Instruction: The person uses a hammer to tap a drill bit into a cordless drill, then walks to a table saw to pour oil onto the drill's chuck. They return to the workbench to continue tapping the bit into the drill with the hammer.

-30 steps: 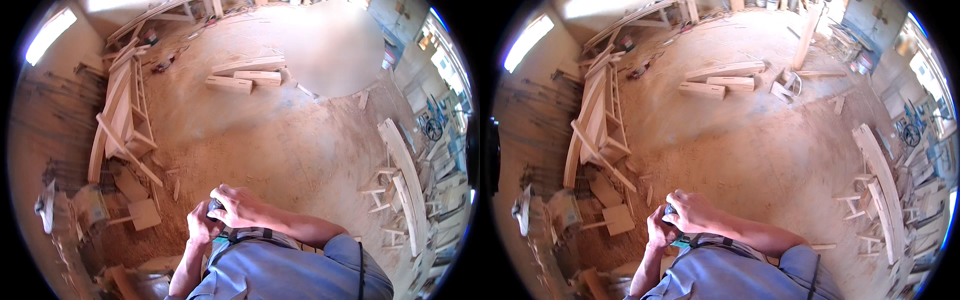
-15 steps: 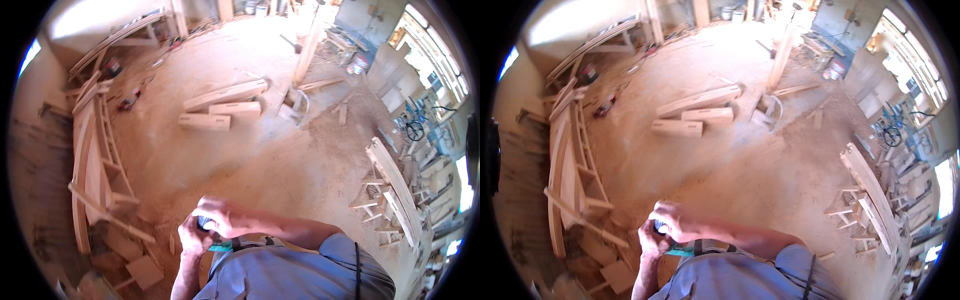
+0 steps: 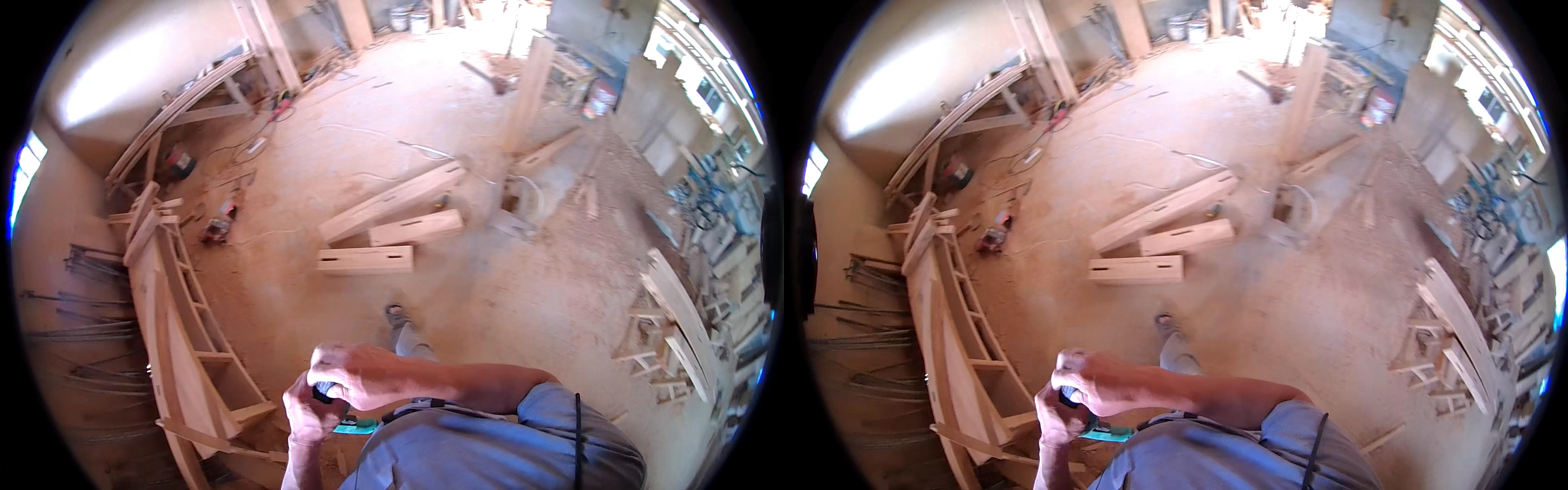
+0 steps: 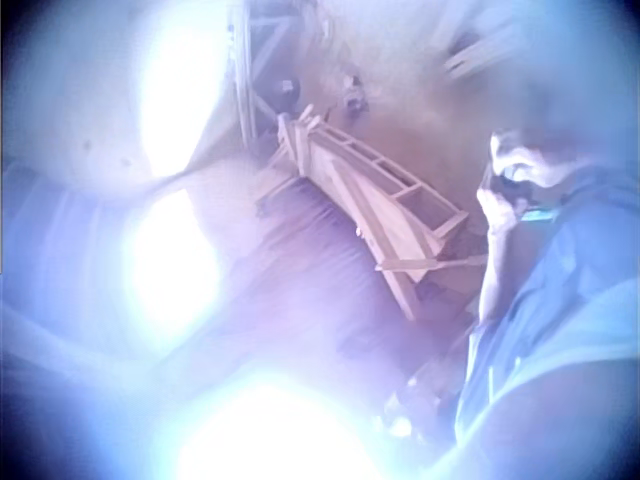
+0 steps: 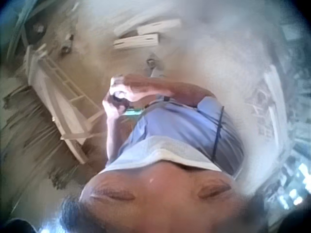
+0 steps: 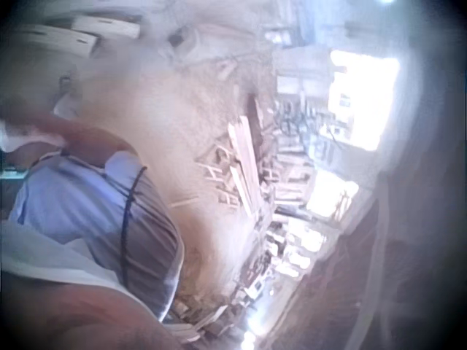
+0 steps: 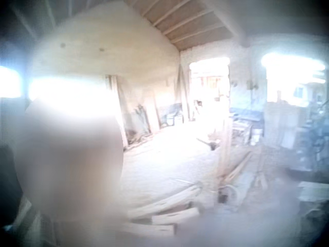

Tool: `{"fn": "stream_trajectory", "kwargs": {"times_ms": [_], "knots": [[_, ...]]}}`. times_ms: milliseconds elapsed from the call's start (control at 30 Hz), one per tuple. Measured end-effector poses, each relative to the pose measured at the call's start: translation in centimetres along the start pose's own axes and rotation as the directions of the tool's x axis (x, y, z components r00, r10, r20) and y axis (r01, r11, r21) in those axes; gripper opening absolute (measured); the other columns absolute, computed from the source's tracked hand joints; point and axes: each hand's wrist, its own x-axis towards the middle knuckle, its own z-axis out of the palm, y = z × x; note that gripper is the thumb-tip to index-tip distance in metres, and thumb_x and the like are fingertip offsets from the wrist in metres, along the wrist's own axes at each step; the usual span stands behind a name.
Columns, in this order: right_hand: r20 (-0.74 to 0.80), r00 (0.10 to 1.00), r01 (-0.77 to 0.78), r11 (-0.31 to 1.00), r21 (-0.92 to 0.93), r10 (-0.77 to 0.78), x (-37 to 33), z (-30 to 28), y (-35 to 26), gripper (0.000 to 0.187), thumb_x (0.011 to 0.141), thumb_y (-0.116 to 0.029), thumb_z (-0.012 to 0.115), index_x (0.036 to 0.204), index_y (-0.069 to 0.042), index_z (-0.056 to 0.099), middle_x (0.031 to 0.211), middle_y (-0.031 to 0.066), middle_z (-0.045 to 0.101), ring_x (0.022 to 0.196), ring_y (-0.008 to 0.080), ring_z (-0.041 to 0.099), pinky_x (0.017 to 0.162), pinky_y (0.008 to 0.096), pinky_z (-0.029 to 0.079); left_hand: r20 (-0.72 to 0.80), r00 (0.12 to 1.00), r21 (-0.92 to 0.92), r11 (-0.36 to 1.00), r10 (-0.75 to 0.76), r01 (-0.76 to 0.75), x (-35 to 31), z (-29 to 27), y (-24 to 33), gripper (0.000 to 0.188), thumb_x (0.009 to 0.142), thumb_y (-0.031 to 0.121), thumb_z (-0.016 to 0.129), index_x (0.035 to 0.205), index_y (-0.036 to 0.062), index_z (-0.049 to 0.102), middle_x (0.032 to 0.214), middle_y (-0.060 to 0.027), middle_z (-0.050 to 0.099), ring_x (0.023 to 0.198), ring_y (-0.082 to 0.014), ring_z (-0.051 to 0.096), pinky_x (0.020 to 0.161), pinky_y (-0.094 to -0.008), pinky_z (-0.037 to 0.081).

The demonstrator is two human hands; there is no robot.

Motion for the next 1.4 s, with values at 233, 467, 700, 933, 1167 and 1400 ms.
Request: {"fn": "stream_trajectory", "kwargs": {"times_ms": [233,467,700,933,1167,1400], "knots": [[0.135,0.971,-0.195,0.981,-0.020,0.195,16.4,-4.7,7.1,0.017,0.090,-0.019,0.070,0.097,-0.005,0.064,0.082,0.0159,0.064,0.076,0.0392,0.067,0.062,0.0503,0.050,-0.114,0.993,0.134,0.991,0.019,-0.004,14.3,-6.8,-1.3,0.030,0.069,0.012,0.081,0.096,0.0058,0.069,0.083,-0.0148,0.070,0.076,-0.0370,0.071,0.066,-0.0429,0.057],[0.083,0.992,-0.110,0.966,0.236,0.093,29.2,-10.3,11.6,0.020,0.087,-0.009,0.074,0.100,-0.003,0.060,0.087,0.0200,0.065,0.082,0.0406,0.065,0.071,0.0478,0.052,-0.141,0.990,0.341,0.940,0.020,0.029,27.5,-12.8,1.4,0.039,0.072,0.021,0.081,0.108,0.0078,0.070,0.091,-0.0128,0.073,0.083,-0.0347,0.072,0.074,-0.0421,0.059],[0.351,0.876,-0.379,0.922,0.074,0.332,41.3,-6.6,19.3,0.018,0.094,-0.018,0.072,0.092,-0.003,0.060,0.079,0.0202,0.065,0.075,0.0395,0.065,0.066,0.0461,0.051,-0.195,0.975,0.239,0.959,-0.106,0.152,36.4,-19.0,-6.4,0.037,0.072,0.020,0.080,0.106,0.0079,0.070,0.090,-0.0126,0.072,0.084,-0.0340,0.071,0.074,-0.0433,0.058],[0.295,0.953,-0.117,0.982,0.148,0.070,56.1,-1.7,26.9,0.030,0.080,0.001,0.074,0.108,-0.003,0.063,0.103,0.0167,0.064,0.097,0.0383,0.063,0.084,0.0435,0.053,-0.154,0.987,0.175,0.983,-0.037,0.064,47.6,-29.4,-16.3,0.038,0.071,0.017,0.078,0.107,0.0080,0.069,0.093,-0.0141,0.072,0.087,-0.0367,0.071,0.073,-0.0452,0.057],[0.304,0.930,-0.230,0.972,0.045,0.205,66.9,2.1,29.4,0.037,0.083,-0.006,0.077,0.117,-0.002,0.065,0.101,0.0185,0.067,0.090,0.0341,0.067,0.077,0.0398,0.054,-0.110,0.993,0.134,0.989,-0.044,0.058,54.7,-39.7,-21.0,0.036,0.070,0.015,0.081,0.103,0.0065,0.070,0.092,-0.0147,0.072,0.086,-0.0372,0.071,0.074,-0.0433,0.057],[0.272,0.936,-0.244,0.969,0.035,0.225,74.1,3.4,31.7,0.034,0.081,-0.009,0.079,0.111,0.000,0.067,0.100,0.0180,0.067,0.084,0.0369,0.066,0.076,0.0433,0.053,-0.121,0.992,0.096,0.995,-0.029,0.041,60.1,-43.8,-24.0,0.035,0.073,0.019,0.081,0.104,0.0069,0.070,0.089,-0.0151,0.071,0.084,-0.0383,0.070,0.073,-0.0446,0.056]]}}
